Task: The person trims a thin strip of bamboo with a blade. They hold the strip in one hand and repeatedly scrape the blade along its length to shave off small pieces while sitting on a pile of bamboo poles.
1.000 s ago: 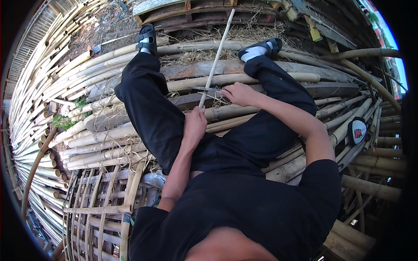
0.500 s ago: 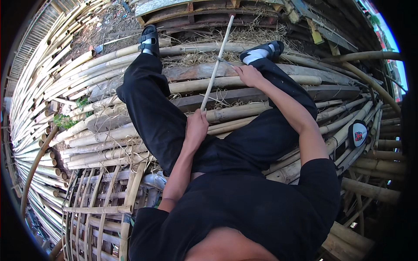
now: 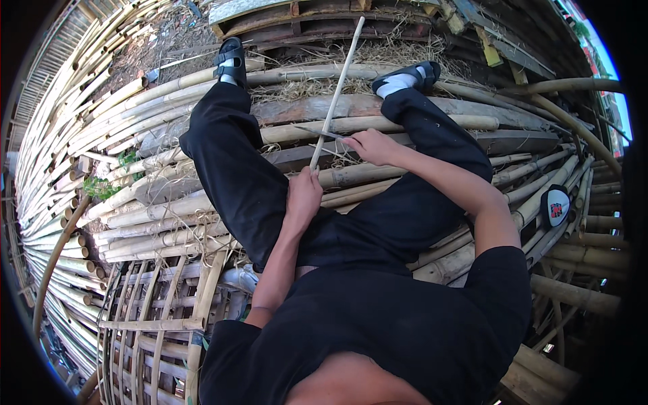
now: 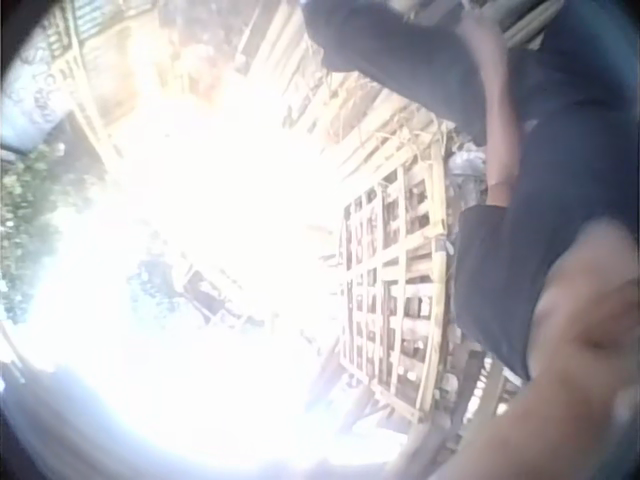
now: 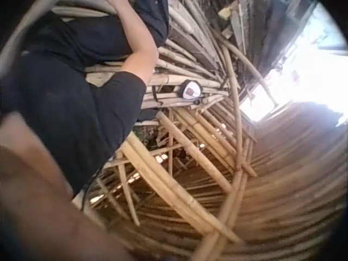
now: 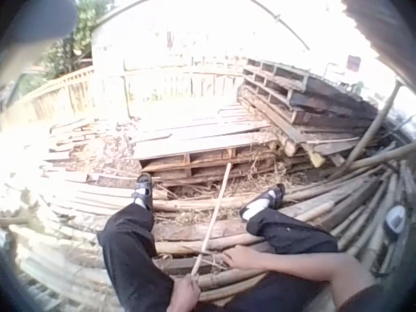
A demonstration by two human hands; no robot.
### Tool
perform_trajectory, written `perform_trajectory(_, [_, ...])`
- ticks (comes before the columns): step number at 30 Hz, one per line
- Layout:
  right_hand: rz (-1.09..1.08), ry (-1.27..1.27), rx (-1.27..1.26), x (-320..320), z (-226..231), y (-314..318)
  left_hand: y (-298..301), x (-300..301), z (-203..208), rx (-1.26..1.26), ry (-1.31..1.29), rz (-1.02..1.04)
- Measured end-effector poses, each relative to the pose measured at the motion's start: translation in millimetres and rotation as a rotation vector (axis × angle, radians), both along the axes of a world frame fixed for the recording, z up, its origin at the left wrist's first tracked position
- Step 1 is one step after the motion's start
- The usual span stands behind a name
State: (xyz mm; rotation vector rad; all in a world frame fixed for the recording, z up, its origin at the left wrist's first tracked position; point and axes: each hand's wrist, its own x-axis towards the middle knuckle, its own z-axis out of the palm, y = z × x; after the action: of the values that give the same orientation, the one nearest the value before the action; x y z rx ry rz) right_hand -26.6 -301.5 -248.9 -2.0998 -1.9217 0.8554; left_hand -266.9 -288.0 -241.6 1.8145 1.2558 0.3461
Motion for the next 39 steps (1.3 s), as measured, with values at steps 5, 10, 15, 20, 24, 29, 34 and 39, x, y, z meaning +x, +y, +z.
perform_trajectory(5, [-0.272, -0.261, -0.021, 51, 2, 34, 1, 0, 3, -0.024, -0.021, -0.003])
perform_trajectory(10, [0.022, -0.066, 0.048, 6, 1, 12, 0, -1, -3, 0.022, -0.02, 0.003])
perform_trajectory(15, [-0.252, -0.151, 0.065, 53, -6, 41, 0, -2, -1, -0.003, -0.019, -0.004])
perform_trajectory(20, [0.039, -0.102, 0.062, 6, -9, 21, 4, -1, 2, 0.003, -0.001, 0.003])
perform_trajectory(24, [-0.238, -0.119, 0.05, 37, -22, 38, 0, -3, -4, 0.023, -0.01, -0.006])
perform_trajectory(29, [-0.126, -0.111, 0.101, 18, -21, 21, 3, -3, 2, 0.003, 0.005, 0.017])
perform_trajectory(34, [-0.054, -0.25, 0.053, 34, -9, 33, 1, -4, 0, 0.009, -0.025, 0.003])
perform_trajectory(39, [-0.531, -0.171, 0.036, 52, -25, 53, 2, -5, 4, 0.002, -0.001, 0.021])
